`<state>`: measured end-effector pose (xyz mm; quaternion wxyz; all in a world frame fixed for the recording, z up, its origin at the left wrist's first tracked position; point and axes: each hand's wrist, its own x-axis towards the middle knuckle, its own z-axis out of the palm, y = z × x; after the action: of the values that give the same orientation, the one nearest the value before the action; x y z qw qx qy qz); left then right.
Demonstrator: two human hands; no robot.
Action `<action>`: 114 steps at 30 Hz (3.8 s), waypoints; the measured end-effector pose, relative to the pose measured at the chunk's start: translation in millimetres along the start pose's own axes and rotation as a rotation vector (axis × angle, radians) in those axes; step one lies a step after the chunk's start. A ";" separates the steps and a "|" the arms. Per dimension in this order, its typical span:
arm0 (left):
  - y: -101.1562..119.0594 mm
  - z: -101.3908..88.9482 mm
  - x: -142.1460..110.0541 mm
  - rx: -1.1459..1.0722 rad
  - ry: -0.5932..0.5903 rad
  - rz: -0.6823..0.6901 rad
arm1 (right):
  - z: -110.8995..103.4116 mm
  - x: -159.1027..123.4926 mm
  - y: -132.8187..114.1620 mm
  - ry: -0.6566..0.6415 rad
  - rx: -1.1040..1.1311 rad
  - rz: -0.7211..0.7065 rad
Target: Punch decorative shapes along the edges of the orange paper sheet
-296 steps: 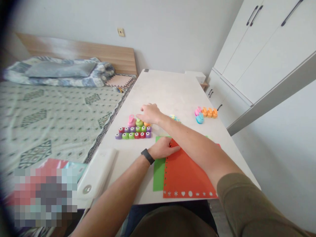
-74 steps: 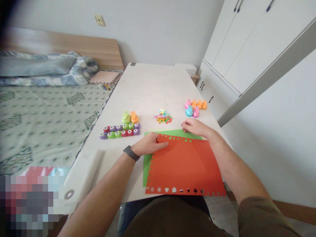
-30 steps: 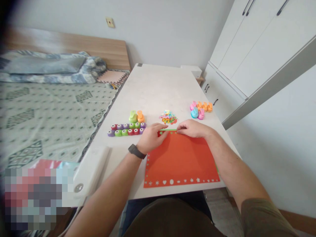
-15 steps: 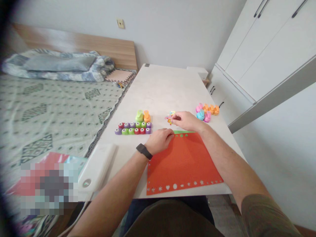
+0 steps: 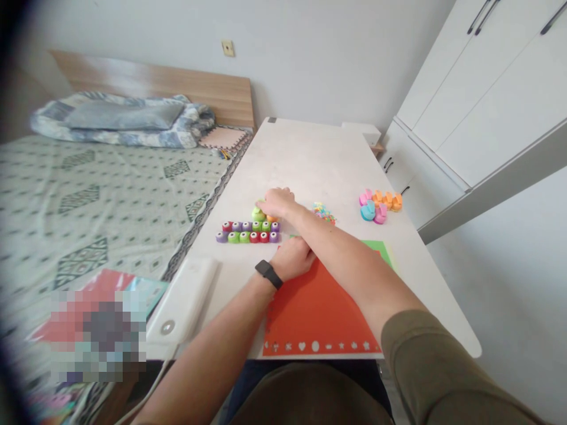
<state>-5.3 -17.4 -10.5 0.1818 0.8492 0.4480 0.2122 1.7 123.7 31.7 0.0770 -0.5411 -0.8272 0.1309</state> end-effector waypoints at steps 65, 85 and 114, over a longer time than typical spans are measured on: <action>1.1 -2.4 6.9 0.037 0.027 -0.022 | -19.3 -214.6 208.1 0.138 1.290 0.206; 4.0 -3.9 7.6 -0.009 0.050 -0.007 | -14.5 -214.4 215.9 0.225 1.246 0.234; 2.1 -3.4 7.9 0.028 0.047 -0.020 | -27.6 -227.4 207.0 -0.082 1.044 0.079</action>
<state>-1.7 -11.5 -5.0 0.1617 0.8419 0.4636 0.2239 281.8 -2.1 -0.8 0.2989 -0.4557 -0.6330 0.5497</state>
